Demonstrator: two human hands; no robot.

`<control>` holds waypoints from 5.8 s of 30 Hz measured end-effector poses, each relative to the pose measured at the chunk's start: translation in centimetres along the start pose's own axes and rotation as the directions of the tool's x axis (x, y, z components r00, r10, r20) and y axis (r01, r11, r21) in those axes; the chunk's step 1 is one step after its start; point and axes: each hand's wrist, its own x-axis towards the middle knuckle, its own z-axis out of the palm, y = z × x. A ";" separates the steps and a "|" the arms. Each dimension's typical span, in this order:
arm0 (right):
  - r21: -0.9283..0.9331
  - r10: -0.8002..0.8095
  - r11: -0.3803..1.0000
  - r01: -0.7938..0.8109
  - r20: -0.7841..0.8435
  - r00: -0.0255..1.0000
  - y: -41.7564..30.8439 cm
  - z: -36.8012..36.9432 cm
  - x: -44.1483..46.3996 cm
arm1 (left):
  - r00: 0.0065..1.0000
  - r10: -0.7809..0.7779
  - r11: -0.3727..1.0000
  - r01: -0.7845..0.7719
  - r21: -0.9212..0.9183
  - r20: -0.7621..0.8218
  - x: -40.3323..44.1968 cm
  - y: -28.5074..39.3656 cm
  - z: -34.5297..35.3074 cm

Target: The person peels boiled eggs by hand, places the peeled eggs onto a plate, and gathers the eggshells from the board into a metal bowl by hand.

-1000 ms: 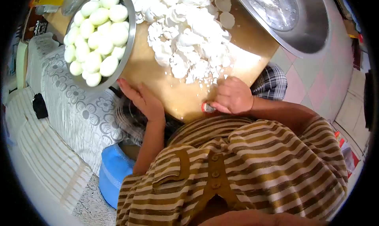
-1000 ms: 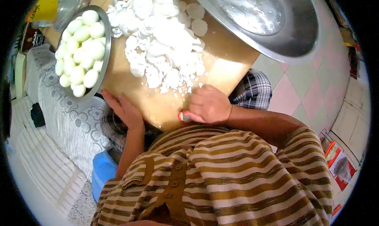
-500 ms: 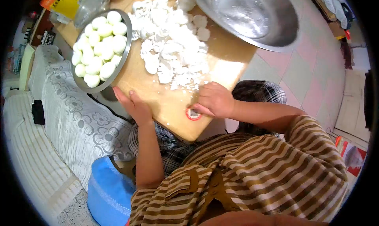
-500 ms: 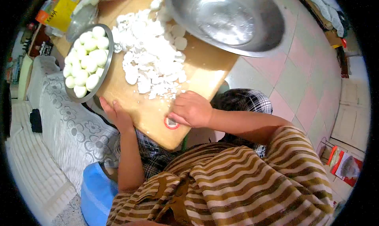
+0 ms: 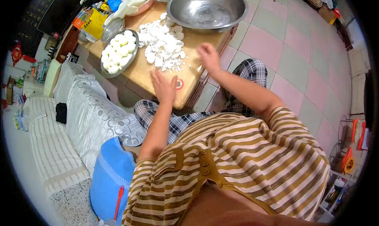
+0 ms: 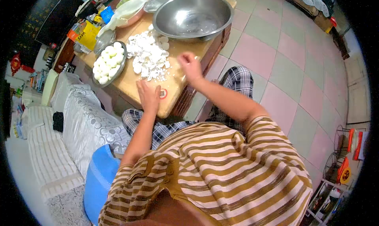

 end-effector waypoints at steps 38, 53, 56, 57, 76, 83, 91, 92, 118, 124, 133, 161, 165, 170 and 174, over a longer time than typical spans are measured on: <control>-0.207 0.497 0.702 -0.682 -0.544 0.676 -15.9 -43.8 3.6 | 0.996 0.017 0.996 -0.025 0.089 0.088 0.9 0.7 -0.8; -0.519 0.849 0.419 -0.745 -0.067 0.525 -3.1 -40.0 9.4 | 0.995 0.027 0.988 -0.040 0.146 0.092 1.1 0.1 0.2; -0.446 0.838 0.417 -0.792 -0.147 0.525 -4.1 -36.4 7.9 | 0.995 0.014 0.991 -0.027 0.133 0.097 1.4 0.2 0.1; -0.491 0.830 0.394 -0.777 -0.172 0.530 -4.0 -35.7 7.8 | 0.994 0.005 0.992 -0.019 0.124 0.107 1.4 0.2 -0.1; -0.455 0.904 0.349 -0.820 -0.066 0.421 -0.3 -36.2 6.3 | 0.971 -0.109 0.992 0.120 -0.039 0.213 5.2 12.1 5.5; -0.385 0.892 0.401 -0.831 -0.043 0.451 -0.9 -36.1 6.4 | 0.928 0.237 0.957 -0.172 -0.233 0.286 1.6 16.8 7.3; -0.424 0.881 0.410 -0.808 -0.044 0.470 -0.4 -36.8 6.9 | 0.949 0.196 0.915 -0.267 -0.301 -0.245 10.3 3.3 0.1; -0.439 0.882 0.394 -0.807 -0.068 0.467 -0.5 -36.8 6.8 | 0.959 0.183 0.916 -0.245 -0.317 -0.215 12.0 -0.8 0.6; -0.567 0.865 0.344 -0.748 -0.118 0.487 -4.5 -33.7 5.5 | 0.977 0.117 0.930 -0.170 -0.326 -0.176 14.4 -0.3 5.7; -0.620 0.830 0.361 -0.697 -0.127 0.543 -6.6 -35.2 8.0 | 0.970 0.142 0.935 -0.197 -0.295 -0.200 14.4 -0.3 5.8; -0.535 0.812 0.403 -0.742 -0.166 0.560 -8.4 -35.1 7.5 | 0.976 0.126 0.938 -0.175 -0.299 -0.176 14.5 -0.1 5.5; -0.658 0.690 0.509 -0.556 -0.075 0.720 -1.5 -40.8 5.6 | 0.900 0.435 0.631 -0.283 -0.722 0.027 5.7 15.4 5.5; -0.617 0.661 0.570 -0.543 -0.049 0.749 -4.5 -37.9 4.4 | 0.845 0.518 0.750 -0.525 -0.402 -0.136 15.8 9.3 3.8; -0.637 0.695 0.512 -0.576 -0.086 0.714 -4.1 -38.1 4.6 | 0.903 0.429 0.903 -0.429 -0.005 -0.033 28.8 3.6 3.6; -0.638 0.693 0.448 -0.626 -0.194 0.694 -5.5 -36.8 4.2 | 0.936 0.311 0.930 -0.335 0.149 0.165 33.8 3.9 4.1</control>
